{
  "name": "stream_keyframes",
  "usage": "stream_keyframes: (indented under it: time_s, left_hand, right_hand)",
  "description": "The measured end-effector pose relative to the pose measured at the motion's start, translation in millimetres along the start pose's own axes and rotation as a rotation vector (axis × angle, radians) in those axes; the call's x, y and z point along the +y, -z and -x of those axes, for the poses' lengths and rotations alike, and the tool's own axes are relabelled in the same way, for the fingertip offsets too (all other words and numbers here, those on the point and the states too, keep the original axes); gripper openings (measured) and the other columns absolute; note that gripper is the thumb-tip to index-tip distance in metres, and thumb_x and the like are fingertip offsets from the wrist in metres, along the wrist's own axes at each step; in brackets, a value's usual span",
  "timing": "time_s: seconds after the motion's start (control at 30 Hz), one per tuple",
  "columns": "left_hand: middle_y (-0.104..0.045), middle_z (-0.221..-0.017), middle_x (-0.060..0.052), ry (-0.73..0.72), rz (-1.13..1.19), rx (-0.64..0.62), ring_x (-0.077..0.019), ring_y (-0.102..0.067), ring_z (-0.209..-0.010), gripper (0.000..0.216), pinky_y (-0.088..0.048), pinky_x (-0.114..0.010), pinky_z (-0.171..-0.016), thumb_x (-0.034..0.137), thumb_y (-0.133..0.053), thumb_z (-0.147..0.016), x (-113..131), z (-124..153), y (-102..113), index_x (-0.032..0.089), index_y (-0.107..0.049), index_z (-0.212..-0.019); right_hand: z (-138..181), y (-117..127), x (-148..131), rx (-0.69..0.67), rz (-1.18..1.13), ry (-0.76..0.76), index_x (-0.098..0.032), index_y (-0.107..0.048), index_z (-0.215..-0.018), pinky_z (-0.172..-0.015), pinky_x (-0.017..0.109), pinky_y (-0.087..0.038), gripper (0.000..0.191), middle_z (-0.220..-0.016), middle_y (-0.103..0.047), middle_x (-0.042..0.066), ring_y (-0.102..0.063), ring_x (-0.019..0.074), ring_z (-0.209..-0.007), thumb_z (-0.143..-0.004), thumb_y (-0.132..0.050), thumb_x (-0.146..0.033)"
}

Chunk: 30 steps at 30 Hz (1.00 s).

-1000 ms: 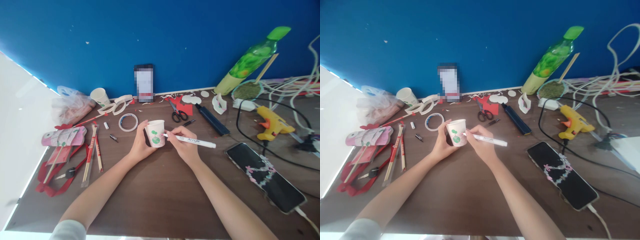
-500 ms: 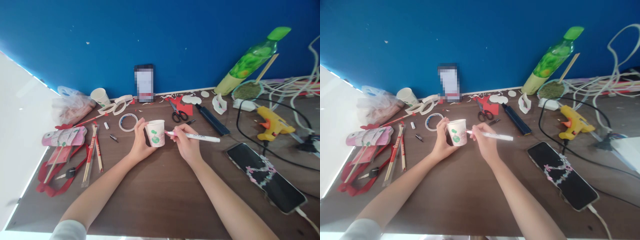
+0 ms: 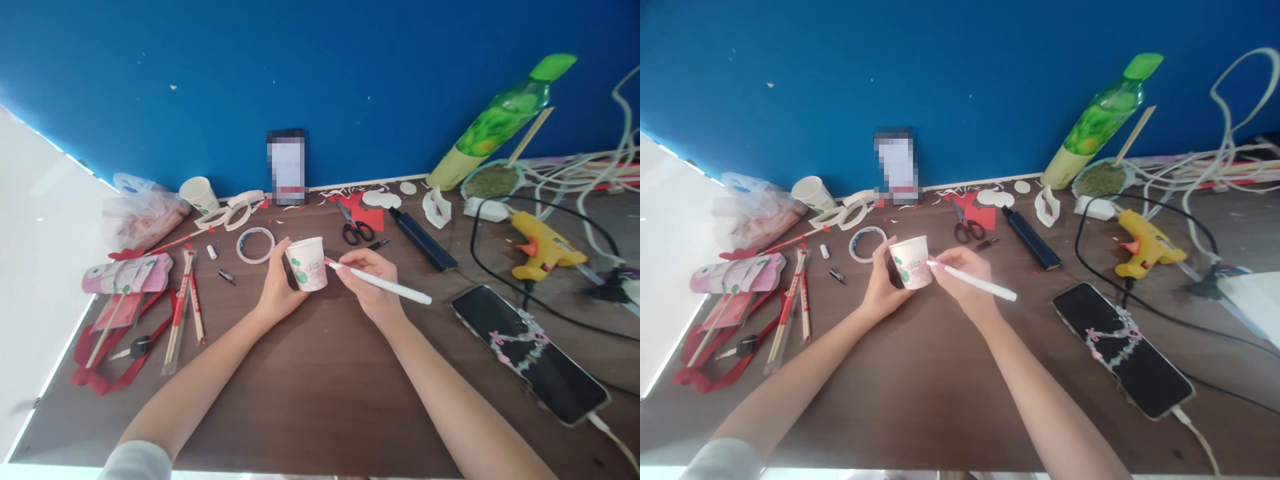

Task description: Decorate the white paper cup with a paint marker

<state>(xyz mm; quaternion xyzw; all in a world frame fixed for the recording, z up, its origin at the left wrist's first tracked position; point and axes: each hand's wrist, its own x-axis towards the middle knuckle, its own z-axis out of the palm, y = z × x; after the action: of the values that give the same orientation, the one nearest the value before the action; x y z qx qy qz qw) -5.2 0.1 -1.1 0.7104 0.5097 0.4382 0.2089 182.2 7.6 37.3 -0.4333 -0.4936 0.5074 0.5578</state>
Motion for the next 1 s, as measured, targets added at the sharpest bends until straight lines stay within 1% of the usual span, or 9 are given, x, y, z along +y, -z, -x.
stream_keyframes:
  time_s: [0.13, 0.27, 0.43, 0.67, 0.83, 1.0]
  left_hand:
    - [-0.036, -0.145, -0.020, 0.014, 0.024, -0.011, -0.0337, -0.043, -0.136, 0.097, -0.038, -0.052, -0.111, 0.039, -0.080, -0.068, 0.0, 0.6, -1.7, 0.022, -0.019, -0.141]
    - [-0.036, -0.145, -0.021, 0.021, 0.041, -0.016, -0.0341, -0.043, -0.136, 0.097, -0.037, -0.053, -0.112, 0.042, -0.080, -0.069, -0.3, 0.6, -2.1, 0.022, -0.018, -0.141]
    - [-0.035, -0.146, -0.021, 0.015, 0.039, -0.020, -0.0342, -0.040, -0.138, 0.096, -0.035, -0.053, -0.113, 0.045, -0.079, -0.070, -2.1, 1.0, -2.6, 0.022, -0.018, -0.141]
    - [-0.035, -0.146, -0.020, -0.004, 0.028, -0.002, -0.0332, -0.039, -0.138, 0.094, -0.036, -0.052, -0.113, 0.046, -0.078, -0.071, -2.9, 1.0, -3.4, 0.023, -0.018, -0.140]
    - [-0.035, -0.145, -0.020, -0.003, 0.028, -0.007, -0.0337, -0.040, -0.138, 0.092, -0.036, -0.052, -0.113, 0.044, -0.077, -0.071, -2.0, 0.8, -2.8, 0.022, -0.019, -0.139]
    - [-0.036, -0.145, -0.020, -0.002, 0.028, 0.005, -0.0338, -0.040, -0.138, 0.090, -0.035, -0.053, -0.113, 0.043, -0.077, -0.072, -1.9, 1.1, -2.7, 0.022, -0.021, -0.139]
  right_hand:
    - [0.3, 0.6, 1.2, -0.039, 0.093, 0.051, -0.022, -0.070, -0.074, -0.066, 0.031, -0.059, 0.020, -0.080, -0.075, 0.005, -0.074, 0.0215, -0.076, -0.068, -0.080, -0.037]
    - [1.1, 1.3, 2.5, -0.058, 0.137, 0.106, -0.022, -0.071, -0.073, -0.070, 0.032, -0.059, 0.014, -0.076, -0.074, 0.005, -0.074, 0.0236, -0.084, -0.070, -0.078, -0.034]
    - [3.1, -2.3, -2.2, -0.100, 0.116, 0.110, -0.022, -0.069, -0.070, -0.064, 0.030, -0.058, 0.011, -0.074, -0.073, 0.004, -0.073, 0.0203, -0.072, -0.070, -0.077, -0.029]
    - [3.8, -4.2, -3.2, -0.112, 0.122, 0.120, -0.021, -0.069, -0.069, -0.067, 0.030, -0.058, 0.008, -0.075, -0.073, 0.004, -0.071, 0.0186, -0.071, -0.070, -0.076, -0.025]
    - [3.4, -4.0, -2.9, -0.117, 0.122, 0.121, -0.021, -0.069, -0.069, -0.069, 0.031, -0.058, 0.009, -0.075, -0.072, 0.004, -0.071, 0.0190, -0.072, -0.070, -0.076, -0.025]
    - [4.1, -3.7, -0.9, -0.104, 0.144, 0.103, -0.021, -0.069, -0.070, -0.066, 0.029, -0.057, 0.011, -0.075, -0.071, 0.004, -0.072, 0.0193, -0.073, -0.071, -0.076, -0.028]
